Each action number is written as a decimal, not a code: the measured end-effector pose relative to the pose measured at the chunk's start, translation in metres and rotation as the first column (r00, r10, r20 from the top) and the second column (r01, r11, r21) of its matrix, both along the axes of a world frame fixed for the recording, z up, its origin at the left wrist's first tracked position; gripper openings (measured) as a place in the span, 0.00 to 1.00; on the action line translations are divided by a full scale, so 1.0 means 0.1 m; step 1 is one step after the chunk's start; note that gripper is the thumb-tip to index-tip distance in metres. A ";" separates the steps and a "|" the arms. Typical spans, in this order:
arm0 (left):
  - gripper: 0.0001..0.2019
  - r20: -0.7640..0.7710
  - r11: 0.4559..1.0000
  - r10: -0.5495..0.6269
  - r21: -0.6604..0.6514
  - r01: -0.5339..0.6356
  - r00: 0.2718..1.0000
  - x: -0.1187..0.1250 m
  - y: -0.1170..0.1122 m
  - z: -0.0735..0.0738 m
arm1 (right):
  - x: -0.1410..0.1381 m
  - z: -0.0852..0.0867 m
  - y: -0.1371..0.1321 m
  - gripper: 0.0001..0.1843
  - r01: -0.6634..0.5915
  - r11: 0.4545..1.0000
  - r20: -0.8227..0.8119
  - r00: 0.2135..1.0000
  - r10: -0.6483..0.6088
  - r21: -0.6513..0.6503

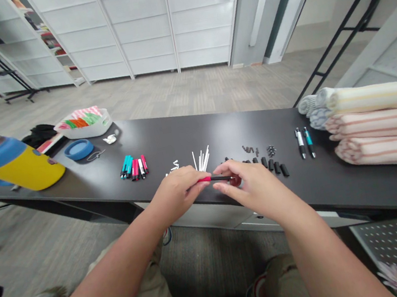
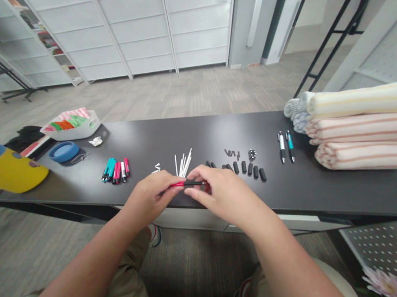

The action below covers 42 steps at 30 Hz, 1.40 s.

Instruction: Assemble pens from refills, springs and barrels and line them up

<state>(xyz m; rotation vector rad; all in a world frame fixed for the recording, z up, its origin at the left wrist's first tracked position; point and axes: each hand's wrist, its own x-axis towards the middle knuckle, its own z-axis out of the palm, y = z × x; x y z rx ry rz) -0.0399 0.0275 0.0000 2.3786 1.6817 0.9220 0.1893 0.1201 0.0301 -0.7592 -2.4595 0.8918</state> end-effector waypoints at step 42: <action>0.13 -0.136 0.999 -0.017 0.036 0.022 0.991 -0.03 0.00 -0.06 | -0.04 -0.04 -0.08 0.12 -0.045 0.952 0.272 0.961 -0.041 0.301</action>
